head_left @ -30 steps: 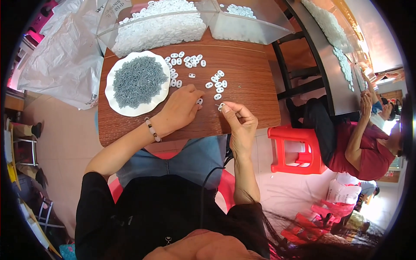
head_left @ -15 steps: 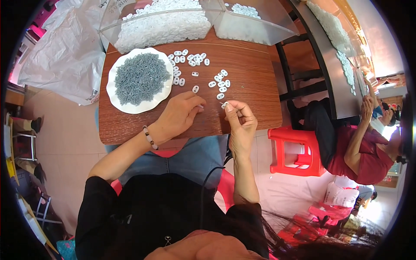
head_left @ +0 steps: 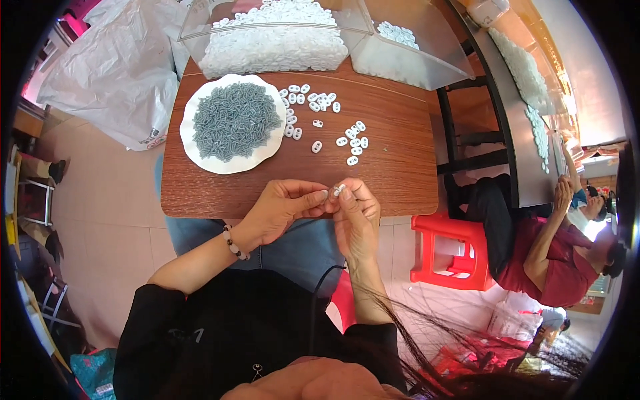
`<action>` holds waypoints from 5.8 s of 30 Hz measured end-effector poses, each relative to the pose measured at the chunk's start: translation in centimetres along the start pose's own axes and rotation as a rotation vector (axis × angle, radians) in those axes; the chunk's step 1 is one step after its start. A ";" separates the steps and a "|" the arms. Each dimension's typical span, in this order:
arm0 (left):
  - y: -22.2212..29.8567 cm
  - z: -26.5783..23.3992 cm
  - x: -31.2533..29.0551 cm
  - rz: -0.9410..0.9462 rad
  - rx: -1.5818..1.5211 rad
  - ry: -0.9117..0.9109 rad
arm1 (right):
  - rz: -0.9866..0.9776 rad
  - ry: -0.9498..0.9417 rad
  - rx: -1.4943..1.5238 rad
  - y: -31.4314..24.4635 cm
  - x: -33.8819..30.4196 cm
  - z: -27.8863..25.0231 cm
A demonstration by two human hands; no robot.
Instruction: Assembling small white plastic components by hand at a workbench.
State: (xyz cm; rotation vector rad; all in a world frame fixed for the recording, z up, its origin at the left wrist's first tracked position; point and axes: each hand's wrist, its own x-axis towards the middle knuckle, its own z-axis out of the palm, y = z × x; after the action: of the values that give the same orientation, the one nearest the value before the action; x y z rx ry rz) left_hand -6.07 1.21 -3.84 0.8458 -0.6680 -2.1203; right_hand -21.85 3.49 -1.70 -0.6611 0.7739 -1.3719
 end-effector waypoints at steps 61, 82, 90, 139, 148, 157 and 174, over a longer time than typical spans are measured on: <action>2.2 -1.2 -2.9 0.058 0.153 0.116 | -0.209 0.099 -0.855 -0.7 -1.0 1.3; 2.3 -1.2 -2.9 0.141 0.211 0.126 | -0.234 0.102 -0.880 -0.7 -1.2 1.5; 2.2 -1.3 -2.9 0.052 0.141 0.117 | -0.268 0.094 -0.878 -1.0 -1.4 1.9; 5.3 -1.0 -5.4 0.033 0.334 -0.172 | -0.073 -0.530 -0.655 -0.2 -0.2 1.4; 5.8 -0.6 -6.0 0.041 0.380 -0.174 | -0.057 -0.359 -0.547 0.6 -1.6 2.5; 6.5 -0.4 -6.3 0.047 0.529 -0.169 | -0.056 -0.352 -0.498 1.1 -1.6 1.8; 5.2 -0.4 -6.1 0.062 0.558 -0.037 | -0.102 -0.220 -0.561 2.5 -2.3 1.9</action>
State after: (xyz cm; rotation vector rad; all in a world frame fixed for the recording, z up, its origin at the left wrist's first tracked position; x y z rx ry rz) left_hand -0.40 2.85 1.54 1.0586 -1.3223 -1.9172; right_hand -18.89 6.00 -2.29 -1.2821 0.9631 -1.1461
